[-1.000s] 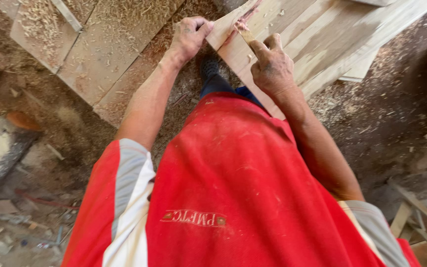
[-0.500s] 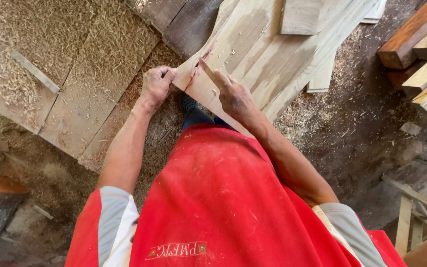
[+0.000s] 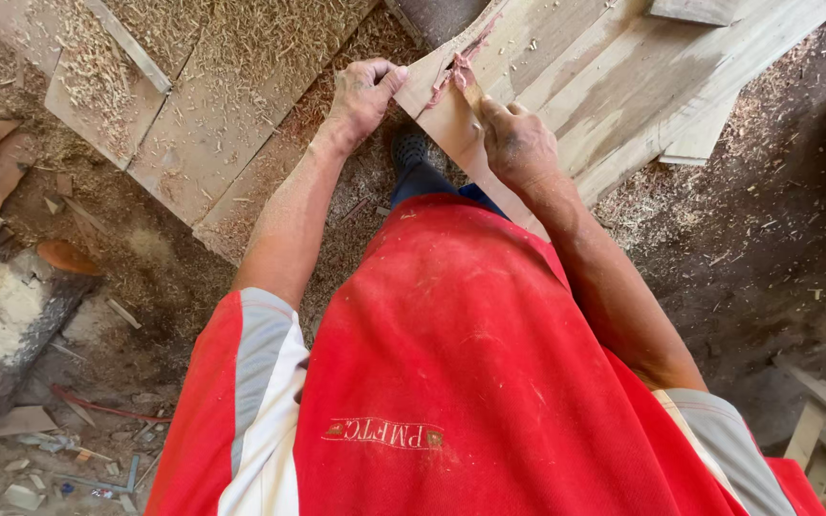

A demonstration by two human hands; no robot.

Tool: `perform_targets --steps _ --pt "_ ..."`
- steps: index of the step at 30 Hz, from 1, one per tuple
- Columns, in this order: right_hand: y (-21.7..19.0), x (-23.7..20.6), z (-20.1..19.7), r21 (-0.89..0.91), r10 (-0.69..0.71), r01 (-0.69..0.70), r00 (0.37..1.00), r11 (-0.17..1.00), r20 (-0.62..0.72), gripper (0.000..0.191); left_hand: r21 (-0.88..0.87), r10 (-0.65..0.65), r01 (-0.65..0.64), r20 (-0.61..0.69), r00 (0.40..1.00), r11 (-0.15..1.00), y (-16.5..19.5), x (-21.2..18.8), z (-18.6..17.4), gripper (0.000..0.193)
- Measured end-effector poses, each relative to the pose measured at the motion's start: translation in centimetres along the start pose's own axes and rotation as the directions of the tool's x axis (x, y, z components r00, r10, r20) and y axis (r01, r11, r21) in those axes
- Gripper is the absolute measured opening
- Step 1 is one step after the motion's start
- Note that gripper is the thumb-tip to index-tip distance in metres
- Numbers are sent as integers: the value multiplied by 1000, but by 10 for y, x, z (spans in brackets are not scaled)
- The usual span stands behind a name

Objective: The person works on a shaped wooden board laid on the workshop floor, spreading filler from a can along a crack in the board using a small wooden spreader. They reposition the board, press a small wood piece into the filled edge, and continue smoothing the seam by hand.

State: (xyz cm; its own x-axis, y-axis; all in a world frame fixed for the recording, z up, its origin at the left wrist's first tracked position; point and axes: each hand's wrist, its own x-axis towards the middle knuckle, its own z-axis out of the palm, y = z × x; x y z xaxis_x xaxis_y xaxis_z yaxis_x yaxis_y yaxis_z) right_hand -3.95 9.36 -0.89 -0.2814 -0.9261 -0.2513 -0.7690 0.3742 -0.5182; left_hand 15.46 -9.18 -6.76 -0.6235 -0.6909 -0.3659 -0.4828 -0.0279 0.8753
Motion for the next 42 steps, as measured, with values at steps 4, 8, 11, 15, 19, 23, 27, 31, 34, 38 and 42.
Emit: perform_targets --steps 4,8,11,15,19,23,27,31,34,38,42 --pt "-3 0 -19 -5 9 -8 995 1000 101 24 24 -2 2 5 1000 1000 2 -1 -2 32" --pt "2 -1 -33 -3 -10 10 999 1000 37 27 -12 30 -30 -4 1000 999 0 -2 0 33" --pt "9 -1 -32 74 -142 153 981 985 -133 34 17 36 -36 -18 999 999 -2 -2 3 34" --pt "24 0 -16 97 -236 261 949 961 -209 33 77 11 -8 -35 999 997 -4 -5 8 38" --pt "37 4 1 4 -193 200 948 980 -254 32 95 199 -194 -47 979 976 -11 -10 8 42" --pt "39 12 12 -152 -296 260 900 954 -320 38 157 216 -204 -66 974 966 -13 -11 10 48" --pt "29 12 19 -131 -309 286 925 949 -220 37 120 152 -142 -81 985 983 -10 -12 12 47" --pt "19 10 17 -100 -331 321 937 942 -108 28 122 94 -85 -72 993 989 -5 -14 12 43" --pt "12 8 16 -167 -362 352 931 921 -35 35 113 113 -104 -77 991 988 -2 -13 11 40" --pt "3 3 15 -143 -416 406 908 903 -51 34 89 97 -91 -60 993 992 -2 -12 9 39" --pt "-4 -3 15 -113 -450 444 892 889 -37 33 134 141 -135 -41 989 982 -2 -12 6 38"
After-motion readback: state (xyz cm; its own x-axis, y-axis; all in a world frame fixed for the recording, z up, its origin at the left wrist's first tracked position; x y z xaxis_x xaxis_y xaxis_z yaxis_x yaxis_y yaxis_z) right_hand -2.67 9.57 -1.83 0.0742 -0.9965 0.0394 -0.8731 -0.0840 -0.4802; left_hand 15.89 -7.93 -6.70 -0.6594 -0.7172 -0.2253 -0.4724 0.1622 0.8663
